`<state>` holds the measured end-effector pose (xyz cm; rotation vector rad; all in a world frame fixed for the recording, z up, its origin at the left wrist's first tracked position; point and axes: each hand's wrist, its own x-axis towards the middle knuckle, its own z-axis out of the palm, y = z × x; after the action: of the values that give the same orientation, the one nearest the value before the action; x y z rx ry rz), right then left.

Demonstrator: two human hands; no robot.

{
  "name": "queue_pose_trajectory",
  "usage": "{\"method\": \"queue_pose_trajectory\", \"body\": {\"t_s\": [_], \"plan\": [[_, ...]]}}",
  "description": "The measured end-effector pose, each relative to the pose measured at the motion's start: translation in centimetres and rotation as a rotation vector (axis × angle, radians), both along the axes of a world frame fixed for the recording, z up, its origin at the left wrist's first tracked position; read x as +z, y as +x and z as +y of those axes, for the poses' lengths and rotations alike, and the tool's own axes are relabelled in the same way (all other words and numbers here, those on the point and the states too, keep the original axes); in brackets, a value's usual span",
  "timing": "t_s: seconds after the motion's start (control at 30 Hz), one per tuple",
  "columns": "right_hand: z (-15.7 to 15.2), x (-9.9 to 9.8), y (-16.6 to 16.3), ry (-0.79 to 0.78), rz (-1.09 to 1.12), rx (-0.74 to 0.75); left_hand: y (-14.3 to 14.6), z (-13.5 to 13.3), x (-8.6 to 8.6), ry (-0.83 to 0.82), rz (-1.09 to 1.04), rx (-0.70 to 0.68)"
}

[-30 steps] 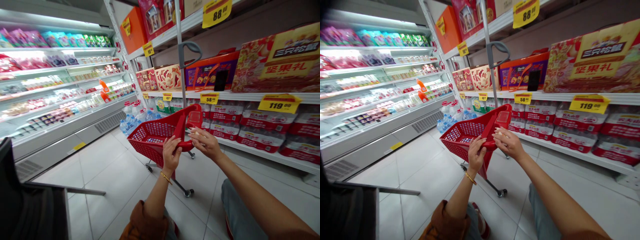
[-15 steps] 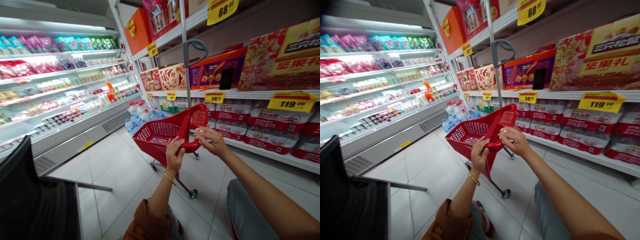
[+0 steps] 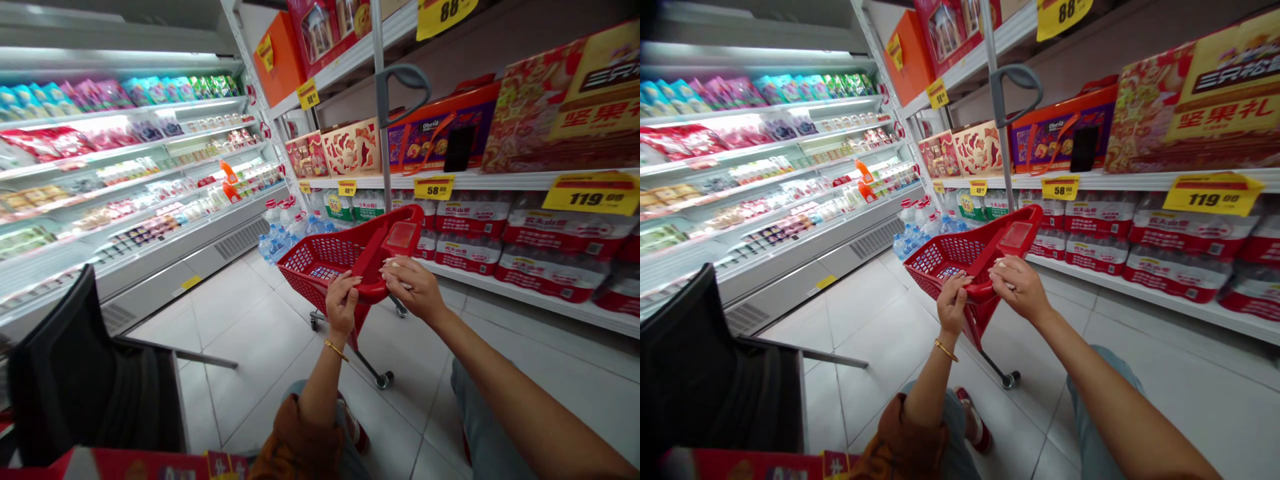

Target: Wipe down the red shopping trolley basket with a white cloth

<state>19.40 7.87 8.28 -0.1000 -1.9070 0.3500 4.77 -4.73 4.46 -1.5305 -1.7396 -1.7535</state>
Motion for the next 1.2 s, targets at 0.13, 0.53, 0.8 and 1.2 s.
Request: {"method": "queue_pose_trajectory", "body": {"t_s": [0.13, 0.53, 0.8, 1.2], "plan": [[-0.6, -0.1, -0.1, -0.002, 0.0, -0.01, 0.1, 0.0, 0.0, 0.015, -0.052, 0.031], [-3.9, -0.2, -1.5, 0.046, 0.067, -0.12, -1.3, -1.2, 0.4, 0.017, -0.123, 0.025], [-5.1, -0.4, -2.0, 0.063, 0.068, -0.163, -0.7, -2.2, 1.6, -0.003, -0.099, 0.039], [-5.0, -0.6, -1.2, 0.082, 0.01, -0.118, 5.5, -1.5, 5.0, -0.097, 0.243, 0.209]]}}
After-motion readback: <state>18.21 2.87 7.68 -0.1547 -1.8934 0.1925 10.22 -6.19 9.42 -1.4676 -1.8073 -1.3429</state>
